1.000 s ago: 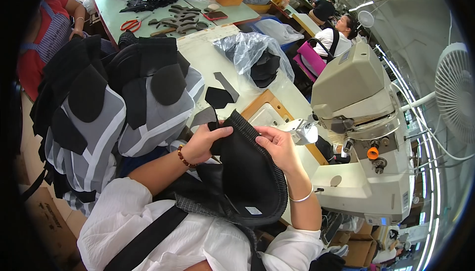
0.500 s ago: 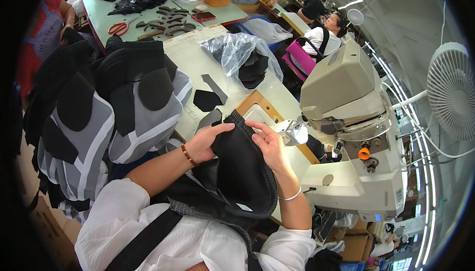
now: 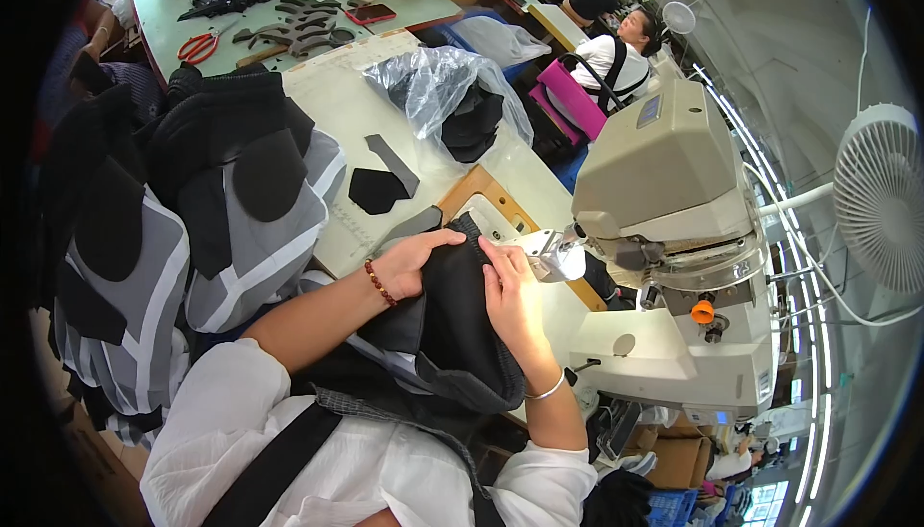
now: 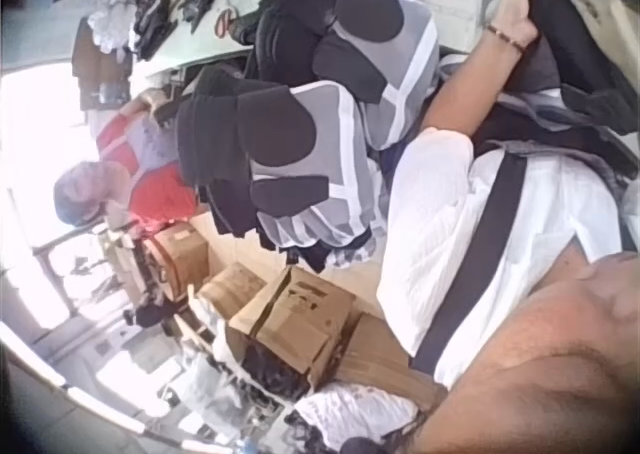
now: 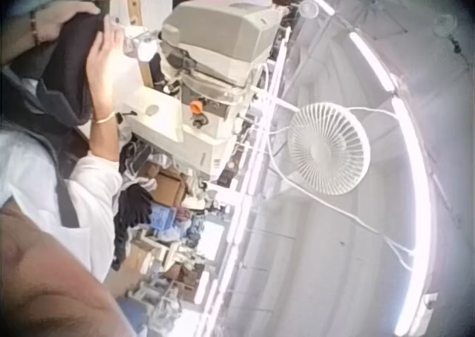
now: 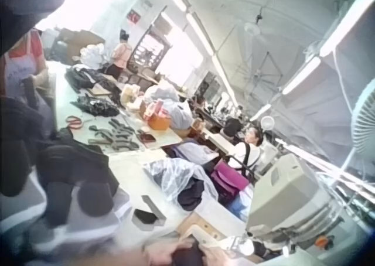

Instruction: Sewing and assembling synthetic and textile components of a shoe using an industrial sewing machine.

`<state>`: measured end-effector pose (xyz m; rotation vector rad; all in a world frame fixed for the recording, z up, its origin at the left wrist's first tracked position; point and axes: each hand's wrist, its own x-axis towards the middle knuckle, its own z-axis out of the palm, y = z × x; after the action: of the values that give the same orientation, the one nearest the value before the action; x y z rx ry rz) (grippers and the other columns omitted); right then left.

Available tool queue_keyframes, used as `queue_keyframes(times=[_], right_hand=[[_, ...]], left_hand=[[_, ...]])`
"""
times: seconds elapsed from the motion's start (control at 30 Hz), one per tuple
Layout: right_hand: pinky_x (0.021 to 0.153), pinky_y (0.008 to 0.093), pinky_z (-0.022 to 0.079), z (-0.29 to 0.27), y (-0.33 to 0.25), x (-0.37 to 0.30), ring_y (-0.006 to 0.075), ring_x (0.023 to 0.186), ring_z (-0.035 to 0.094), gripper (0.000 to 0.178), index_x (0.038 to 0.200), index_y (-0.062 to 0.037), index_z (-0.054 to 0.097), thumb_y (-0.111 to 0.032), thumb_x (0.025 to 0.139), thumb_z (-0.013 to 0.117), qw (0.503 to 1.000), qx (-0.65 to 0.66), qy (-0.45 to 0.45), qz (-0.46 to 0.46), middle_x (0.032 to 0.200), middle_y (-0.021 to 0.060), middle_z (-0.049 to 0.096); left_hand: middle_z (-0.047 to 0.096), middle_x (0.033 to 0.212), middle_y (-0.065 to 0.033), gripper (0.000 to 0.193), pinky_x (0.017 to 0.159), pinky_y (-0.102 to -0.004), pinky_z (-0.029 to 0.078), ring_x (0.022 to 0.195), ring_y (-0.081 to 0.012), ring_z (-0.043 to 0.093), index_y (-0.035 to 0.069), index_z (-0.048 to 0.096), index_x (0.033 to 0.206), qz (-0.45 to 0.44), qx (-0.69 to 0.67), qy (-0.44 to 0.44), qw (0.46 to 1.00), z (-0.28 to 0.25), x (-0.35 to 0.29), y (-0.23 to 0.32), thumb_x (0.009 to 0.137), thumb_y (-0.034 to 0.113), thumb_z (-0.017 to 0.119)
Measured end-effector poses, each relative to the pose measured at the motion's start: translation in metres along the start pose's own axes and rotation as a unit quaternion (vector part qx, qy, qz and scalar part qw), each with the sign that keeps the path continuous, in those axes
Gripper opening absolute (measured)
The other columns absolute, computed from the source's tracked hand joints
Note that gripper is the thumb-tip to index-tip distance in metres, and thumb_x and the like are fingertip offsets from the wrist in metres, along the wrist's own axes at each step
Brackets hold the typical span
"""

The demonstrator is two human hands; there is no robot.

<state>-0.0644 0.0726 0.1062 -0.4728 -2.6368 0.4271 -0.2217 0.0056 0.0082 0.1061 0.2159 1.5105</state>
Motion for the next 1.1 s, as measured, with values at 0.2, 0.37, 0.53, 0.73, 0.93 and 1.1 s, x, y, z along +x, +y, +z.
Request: queue_keyframes(times=[0.2, 0.37, 0.53, 0.73, 0.93, 1.1], right_hand=[[0.081, 0.0397, 0.052, 0.020, 0.019, 0.000, 0.0351, 0.097, 0.062, 0.029, 0.118, -0.0006, 0.063, -0.001, 0.089, 0.061, 1.000, -0.017, -0.003, 0.023, 0.108, 0.0164, 0.060], [0.079, 0.0366, 0.052, 0.038, 0.012, -0.001, 0.0322, 0.090, 0.062, 0.037, 0.118, -0.0033, 0.064, 0.006, 0.082, 0.064, 0.993, -0.113, 0.037, 0.000, 0.102, 0.0152, 0.059], [0.066, 0.0288, 0.052, 0.056, 0.022, 0.003, 0.0158, 0.072, 0.060, 0.029, 0.118, -0.0004, 0.061, 0.003, 0.089, 0.063, 0.970, 0.157, 0.030, 0.184, 0.086, 0.0061, 0.060], [0.050, 0.0210, 0.040, 0.070, 0.027, 0.013, 0.0059, 0.060, 0.052, 0.017, 0.117, -0.0034, 0.054, -0.004, 0.100, 0.051, 0.860, 0.428, 0.039, 0.277, 0.076, -0.0003, 0.057], [0.044, 0.0222, 0.033, 0.070, 0.028, 0.031, 0.0060, 0.049, 0.043, 0.012, 0.107, -0.0063, 0.056, -0.014, 0.104, 0.047, 0.853, 0.442, 0.017, 0.277, 0.067, -0.0029, 0.051], [0.045, 0.0210, 0.030, 0.074, 0.027, 0.038, 0.0047, 0.049, 0.041, 0.011, 0.103, -0.0091, 0.058, -0.018, 0.103, 0.051, 0.841, 0.451, 0.030, 0.298, 0.065, -0.0054, 0.049]], left_hand=[[0.071, 0.097, -0.0085, 0.017, 0.079, -0.0330, 0.059, 0.084, -0.0187, 0.070, 0.002, 0.065, 0.104, -0.001, -0.011, 0.034, 0.999, -0.016, 0.018, 0.001, 0.092, 0.014, 0.066], [0.068, 0.089, -0.0087, 0.017, 0.068, -0.0316, 0.059, 0.077, -0.0190, 0.068, -0.001, 0.065, 0.098, 0.050, 0.005, 0.071, 0.996, -0.022, 0.020, 0.000, 0.089, 0.013, 0.069], [0.067, 0.086, -0.0092, 0.021, 0.063, -0.0311, 0.058, 0.069, -0.0186, 0.067, -0.003, 0.065, 0.095, 0.094, 0.036, 0.096, 0.990, -0.016, 0.010, 0.004, 0.087, 0.015, 0.071], [0.066, 0.084, -0.0061, 0.019, 0.063, -0.0303, 0.056, 0.071, -0.0159, 0.066, 0.001, 0.065, 0.094, 0.123, 0.075, 0.104, 0.984, -0.010, 0.001, 0.007, 0.090, 0.019, 0.069], [0.068, 0.081, -0.0068, 0.022, 0.062, -0.0298, 0.056, 0.068, -0.0158, 0.066, 0.000, 0.066, 0.093, 0.122, 0.102, 0.084, 0.984, 0.007, -0.015, 0.017, 0.090, 0.021, 0.068], [0.068, 0.081, -0.0060, 0.023, 0.060, -0.0284, 0.054, 0.068, -0.0149, 0.066, -0.001, 0.067, 0.094, 0.145, 0.111, 0.092, 0.979, 0.004, -0.009, 0.018, 0.090, 0.022, 0.068]])
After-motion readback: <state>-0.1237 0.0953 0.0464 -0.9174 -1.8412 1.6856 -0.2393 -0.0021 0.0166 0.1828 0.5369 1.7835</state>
